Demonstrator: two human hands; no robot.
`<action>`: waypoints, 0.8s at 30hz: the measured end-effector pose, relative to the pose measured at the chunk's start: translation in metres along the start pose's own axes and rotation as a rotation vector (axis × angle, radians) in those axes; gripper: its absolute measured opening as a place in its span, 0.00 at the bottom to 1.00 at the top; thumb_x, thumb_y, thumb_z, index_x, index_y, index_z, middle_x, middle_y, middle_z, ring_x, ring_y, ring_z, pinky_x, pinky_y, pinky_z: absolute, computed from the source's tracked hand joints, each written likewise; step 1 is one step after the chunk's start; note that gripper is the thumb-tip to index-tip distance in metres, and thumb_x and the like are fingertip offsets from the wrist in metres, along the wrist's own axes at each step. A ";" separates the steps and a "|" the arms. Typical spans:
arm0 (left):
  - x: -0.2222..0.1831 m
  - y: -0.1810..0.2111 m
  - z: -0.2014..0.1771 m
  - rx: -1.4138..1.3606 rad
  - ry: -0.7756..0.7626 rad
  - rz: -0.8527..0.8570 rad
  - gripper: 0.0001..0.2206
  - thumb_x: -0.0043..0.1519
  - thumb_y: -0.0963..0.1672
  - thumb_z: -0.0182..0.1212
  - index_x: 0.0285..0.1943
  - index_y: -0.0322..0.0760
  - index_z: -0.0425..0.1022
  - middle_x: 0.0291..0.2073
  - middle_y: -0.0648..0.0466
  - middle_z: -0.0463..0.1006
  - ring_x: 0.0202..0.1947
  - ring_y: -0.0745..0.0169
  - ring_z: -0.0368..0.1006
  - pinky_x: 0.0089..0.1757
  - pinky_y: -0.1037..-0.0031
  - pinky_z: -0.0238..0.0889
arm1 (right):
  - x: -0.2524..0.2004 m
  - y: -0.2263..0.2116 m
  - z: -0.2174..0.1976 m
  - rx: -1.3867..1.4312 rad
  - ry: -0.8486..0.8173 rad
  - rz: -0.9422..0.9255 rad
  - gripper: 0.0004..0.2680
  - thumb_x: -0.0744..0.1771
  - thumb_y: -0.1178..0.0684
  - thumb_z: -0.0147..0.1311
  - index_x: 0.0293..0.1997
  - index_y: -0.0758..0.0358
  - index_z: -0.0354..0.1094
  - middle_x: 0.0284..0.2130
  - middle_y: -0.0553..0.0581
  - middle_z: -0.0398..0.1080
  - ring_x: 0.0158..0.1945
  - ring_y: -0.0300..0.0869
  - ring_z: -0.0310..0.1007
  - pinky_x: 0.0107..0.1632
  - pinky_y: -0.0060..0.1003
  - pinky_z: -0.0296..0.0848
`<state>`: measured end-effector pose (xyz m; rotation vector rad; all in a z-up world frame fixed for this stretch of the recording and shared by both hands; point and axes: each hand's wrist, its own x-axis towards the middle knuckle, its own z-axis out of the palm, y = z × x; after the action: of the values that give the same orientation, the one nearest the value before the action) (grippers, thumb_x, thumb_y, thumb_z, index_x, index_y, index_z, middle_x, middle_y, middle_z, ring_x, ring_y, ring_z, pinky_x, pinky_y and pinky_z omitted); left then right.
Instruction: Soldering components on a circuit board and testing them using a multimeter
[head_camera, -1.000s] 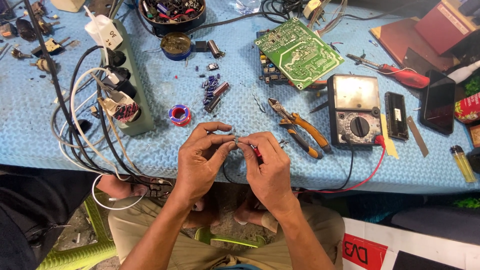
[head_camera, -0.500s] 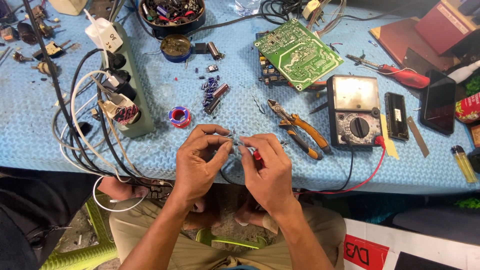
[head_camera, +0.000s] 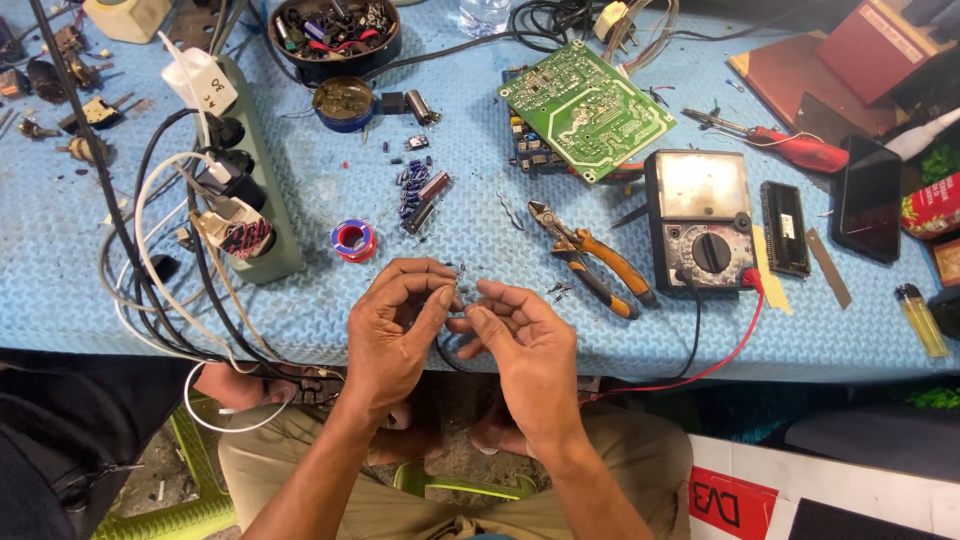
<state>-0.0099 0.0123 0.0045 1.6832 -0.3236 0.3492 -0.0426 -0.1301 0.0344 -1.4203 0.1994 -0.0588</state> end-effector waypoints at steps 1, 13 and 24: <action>0.000 0.000 0.000 0.005 0.003 -0.008 0.05 0.67 0.42 0.60 0.43 0.35 0.80 0.44 0.50 0.79 0.48 0.61 0.77 0.44 0.75 0.71 | 0.000 0.000 0.000 -0.004 -0.014 -0.004 0.10 0.66 0.61 0.58 0.51 0.73 0.73 0.33 0.64 0.79 0.31 0.45 0.83 0.37 0.35 0.86; 0.001 0.001 0.001 0.072 0.010 0.036 0.04 0.66 0.40 0.61 0.40 0.34 0.80 0.42 0.49 0.79 0.46 0.61 0.77 0.49 0.73 0.68 | 0.008 0.016 -0.004 0.088 -0.057 -0.077 0.07 0.66 0.61 0.60 0.45 0.74 0.73 0.29 0.67 0.80 0.25 0.45 0.79 0.34 0.36 0.82; -0.002 0.001 0.000 0.080 -0.013 -0.012 0.04 0.66 0.40 0.61 0.42 0.33 0.80 0.44 0.49 0.79 0.47 0.58 0.76 0.48 0.69 0.70 | 0.010 0.018 -0.013 0.142 -0.156 -0.099 0.06 0.68 0.62 0.57 0.47 0.74 0.73 0.32 0.69 0.76 0.32 0.51 0.78 0.37 0.39 0.84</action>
<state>-0.0119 0.0120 0.0044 1.7654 -0.3130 0.3464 -0.0364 -0.1411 0.0137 -1.2858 -0.0038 -0.0424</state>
